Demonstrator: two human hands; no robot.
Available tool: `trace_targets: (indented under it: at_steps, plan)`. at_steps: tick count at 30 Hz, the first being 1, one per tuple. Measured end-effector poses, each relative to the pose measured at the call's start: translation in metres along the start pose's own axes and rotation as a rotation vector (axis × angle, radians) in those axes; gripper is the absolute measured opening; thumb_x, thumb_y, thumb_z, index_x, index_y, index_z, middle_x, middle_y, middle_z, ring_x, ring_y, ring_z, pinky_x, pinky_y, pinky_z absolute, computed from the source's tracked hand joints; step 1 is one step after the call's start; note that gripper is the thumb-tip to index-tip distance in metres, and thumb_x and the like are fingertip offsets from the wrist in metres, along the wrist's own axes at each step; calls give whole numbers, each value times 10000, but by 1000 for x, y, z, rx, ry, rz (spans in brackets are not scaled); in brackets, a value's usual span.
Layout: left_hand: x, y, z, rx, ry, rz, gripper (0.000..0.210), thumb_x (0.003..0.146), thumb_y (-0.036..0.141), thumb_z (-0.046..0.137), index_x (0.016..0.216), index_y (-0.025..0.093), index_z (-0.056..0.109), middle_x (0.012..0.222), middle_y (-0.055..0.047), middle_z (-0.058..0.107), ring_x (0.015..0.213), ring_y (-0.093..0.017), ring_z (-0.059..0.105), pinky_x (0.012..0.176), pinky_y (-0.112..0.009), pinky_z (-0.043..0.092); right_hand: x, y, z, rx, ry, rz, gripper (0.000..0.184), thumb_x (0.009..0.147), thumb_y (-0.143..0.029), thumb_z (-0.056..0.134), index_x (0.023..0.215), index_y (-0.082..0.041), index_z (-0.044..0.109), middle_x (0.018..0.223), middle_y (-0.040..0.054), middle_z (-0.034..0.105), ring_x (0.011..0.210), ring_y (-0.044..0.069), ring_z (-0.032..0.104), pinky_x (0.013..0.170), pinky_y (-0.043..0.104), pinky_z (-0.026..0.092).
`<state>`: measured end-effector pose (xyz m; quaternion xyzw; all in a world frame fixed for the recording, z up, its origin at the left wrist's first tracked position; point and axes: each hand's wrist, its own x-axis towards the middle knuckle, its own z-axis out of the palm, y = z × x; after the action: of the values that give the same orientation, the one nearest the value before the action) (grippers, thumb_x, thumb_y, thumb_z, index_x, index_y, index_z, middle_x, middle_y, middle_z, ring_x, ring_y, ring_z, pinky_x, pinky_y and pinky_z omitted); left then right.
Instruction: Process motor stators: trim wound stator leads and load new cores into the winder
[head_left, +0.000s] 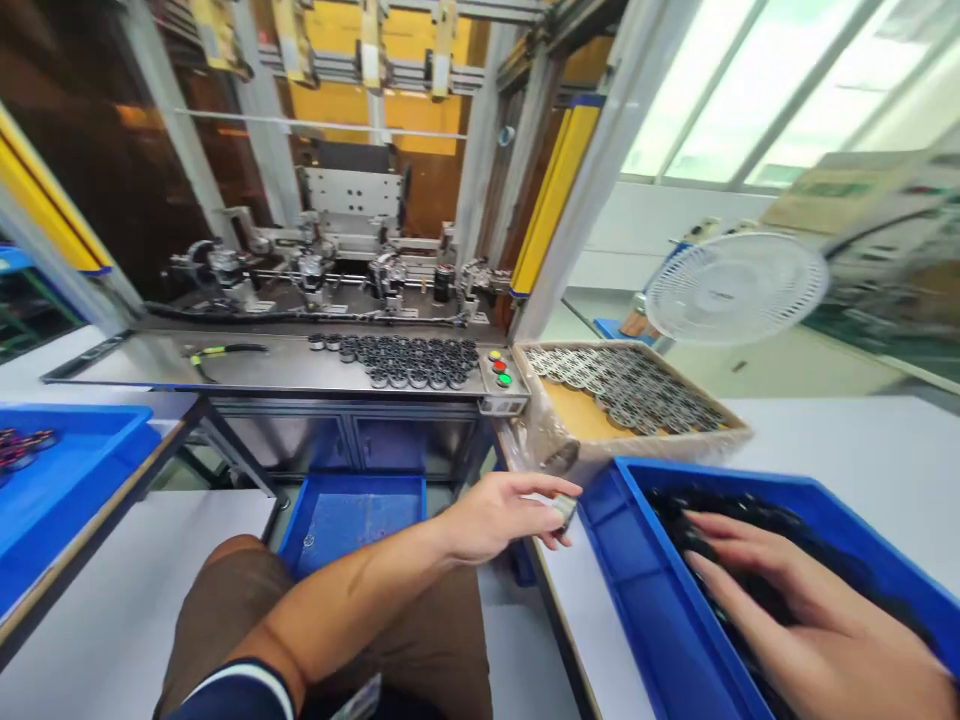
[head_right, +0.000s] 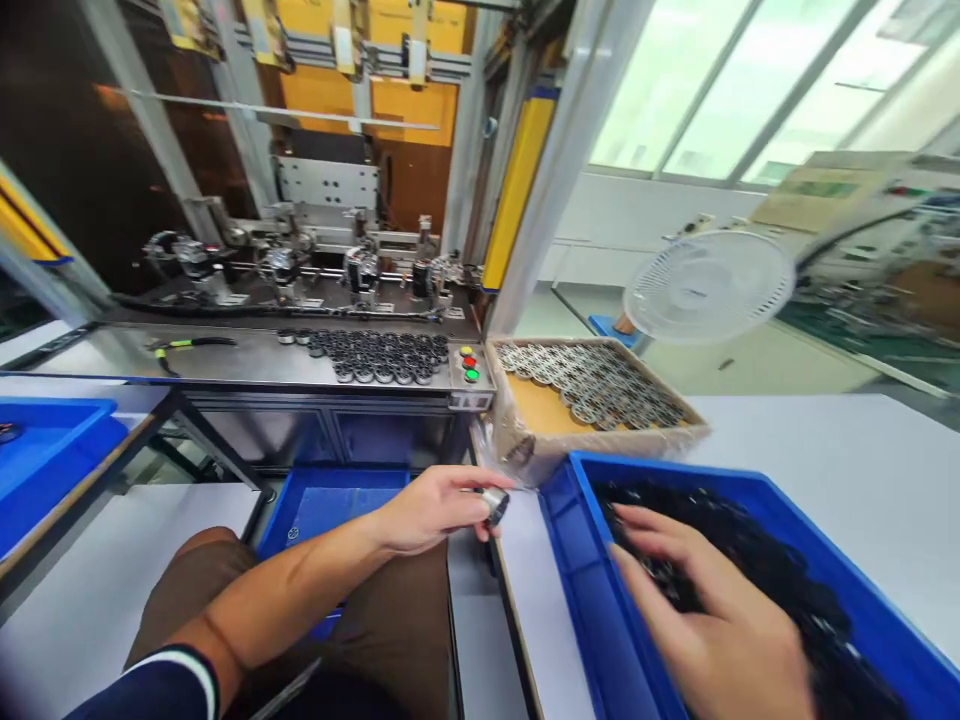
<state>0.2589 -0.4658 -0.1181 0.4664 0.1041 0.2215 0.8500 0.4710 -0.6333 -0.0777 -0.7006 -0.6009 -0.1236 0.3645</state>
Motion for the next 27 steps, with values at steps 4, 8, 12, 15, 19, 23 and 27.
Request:
trace_targets:
  at_steps: [4, 8, 12, 15, 19, 23, 27]
  plan:
    - [-21, -3, 20, -12, 17, -50, 649, 446, 264, 979, 1038, 137, 746, 952, -79, 739, 746, -115, 655, 742, -256, 538, -8, -72, 8, 196, 17, -251, 76, 911, -163, 621, 898, -235, 603, 1039, 91, 721, 871, 212, 729, 790, 317, 614]
    - [-28, -7, 38, 33, -19, -54, 669, 400, 273, 986, 1011, 131, 753, 935, -91, 758, 760, -155, 688, 748, -302, 577, -21, -87, 9, 232, 18, -311, 145, 897, -72, 593, 892, -217, 588, 1028, 109, 668, 905, 205, 699, 759, 316, 615]
    - [-30, -11, 48, 79, -48, -28, 654, 430, 329, 977, 1014, 129, 760, 868, -81, 758, 792, -179, 709, 774, -309, 581, -26, -84, 5, 225, 32, -326, 168, 867, -47, 598, 851, -214, 586, 974, 96, 634, 889, 214, 679, 724, 331, 610]
    - [-31, -12, 50, 93, -70, -20, 638, 467, 362, 965, 1023, 127, 759, 881, -90, 763, 819, -199, 725, 794, -323, 587, -25, -84, 4, 228, 27, -336, 186, 851, -31, 599, 828, -215, 579, 942, 82, 630, 875, 214, 679, 717, 333, 608]
    - [-33, -12, 49, 123, -58, -4, 628, 481, 354, 962, 1029, 128, 758, 914, -104, 774, 831, -212, 736, 818, -344, 602, -24, -81, 3, 273, 11, -333, 216, 864, -54, 618, 1006, -214, 595, 969, 92, 656, 916, 223, 685, 764, 347, 618]
    - [-34, -11, 48, 112, -28, -5, 626, 461, 338, 969, 1014, 135, 757, 928, -96, 779, 851, -214, 743, 848, -354, 606, -23, -76, -1, 217, -27, -389, 350, 914, -51, 582, 1232, -195, 588, 1042, 117, 661, 989, 229, 678, 821, 354, 617]
    - [-34, -10, 48, 129, -27, -39, 641, 455, 350, 970, 1016, 127, 756, 929, -103, 777, 876, -237, 747, 875, -378, 600, -23, -73, -2, 203, -32, -421, 342, 919, -81, 618, 1247, -176, 593, 1048, 125, 660, 994, 236, 672, 837, 366, 615]
